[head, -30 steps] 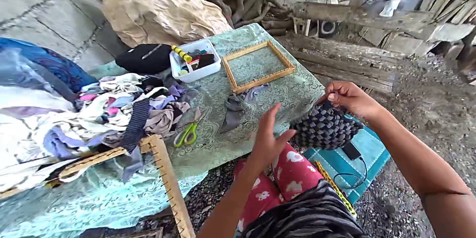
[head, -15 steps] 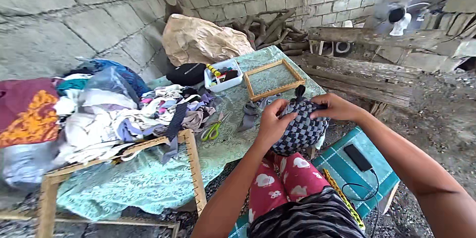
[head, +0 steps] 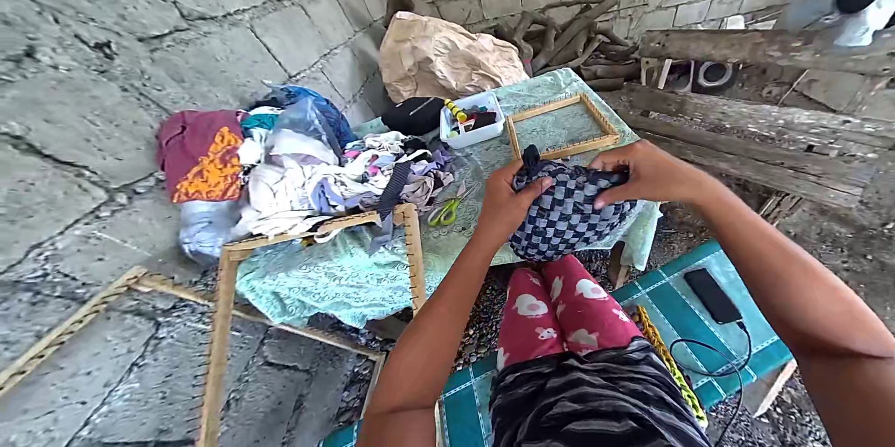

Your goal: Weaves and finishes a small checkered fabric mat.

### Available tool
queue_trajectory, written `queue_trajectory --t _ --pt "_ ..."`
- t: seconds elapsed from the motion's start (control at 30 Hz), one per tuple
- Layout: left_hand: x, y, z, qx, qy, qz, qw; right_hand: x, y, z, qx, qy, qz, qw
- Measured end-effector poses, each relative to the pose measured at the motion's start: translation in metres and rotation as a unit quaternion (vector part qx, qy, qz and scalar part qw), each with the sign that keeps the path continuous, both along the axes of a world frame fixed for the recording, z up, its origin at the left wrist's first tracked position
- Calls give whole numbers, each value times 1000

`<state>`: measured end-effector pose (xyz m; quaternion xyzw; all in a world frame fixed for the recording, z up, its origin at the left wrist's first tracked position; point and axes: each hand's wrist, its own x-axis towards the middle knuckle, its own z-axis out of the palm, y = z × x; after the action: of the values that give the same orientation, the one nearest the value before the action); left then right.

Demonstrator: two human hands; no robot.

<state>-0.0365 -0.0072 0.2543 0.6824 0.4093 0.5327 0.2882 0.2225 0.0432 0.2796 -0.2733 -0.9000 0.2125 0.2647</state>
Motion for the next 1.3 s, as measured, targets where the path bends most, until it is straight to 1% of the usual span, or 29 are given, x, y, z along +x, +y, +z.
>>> queue_trajectory --t 0.07,0.1,0.13,0.2,0.27,0.33,0.4,0.47,0.7,0.77,0.83,0.93,1.0,1.03,1.1,1.17,1.2,1.23,1.3 --pt "-6 -2 -2 -10 -14 4 1000 16 1 4 -67 -36 -12 997" --pt "-9 -2 -5 -14 -25 1 1000 21 4 0 -87 -28 -25 995" --pt "-12 -2 -7 -22 -37 -4 999 25 8 -9 -88 4 -41 995" --pt "-16 1 -13 -47 -55 -4 997 24 9 -30 -34 92 -106 990" --pt "-20 7 -21 -61 -52 0 997 15 5 -43 43 141 -147 978" --pt "-22 13 -32 -68 -50 0 996 10 1 -54 111 156 -146 971" --pt "-22 16 -43 -76 -58 0 995 9 0 -62 152 159 -140 965" --pt "-20 17 -51 -78 -64 -7 995 10 0 -70 167 164 -137 963" --pt "-11 28 -74 -48 -41 -44 997 28 12 -107 155 183 -147 960" --pt "-8 30 -80 -45 -36 -56 997 29 9 -121 179 206 -165 948" --pt "-7 29 -90 -46 -41 -77 995 28 1 -140 222 232 -173 931" --pt "-9 24 -117 -80 -52 -125 987 31 -23 -174 265 243 -152 921" --pt "-17 10 -140 -159 -50 -157 973 36 -48 -210 230 244 -125 934" --pt "-23 -2 -152 -224 -42 -168 959 41 -65 -233 180 237 -110 949" --pt "-39 -24 -180 -360 -39 -188 913 56 -104 -275 47 179 -83 979" --pt "-57 -47 -203 -473 -27 -198 858 66 -137 -301 -66 105 -45 991" --pt "-65 -59 -209 -508 -16 -202 837 69 -148 -309 -111 90 -28 989" --pt "-72 -70 -214 -524 -12 -207 826 70 -156 -314 -150 79 -15 985" --pt "-89 -86 -214 -520 -35 -225 823 68 -162 -311 -205 70 -13 976"
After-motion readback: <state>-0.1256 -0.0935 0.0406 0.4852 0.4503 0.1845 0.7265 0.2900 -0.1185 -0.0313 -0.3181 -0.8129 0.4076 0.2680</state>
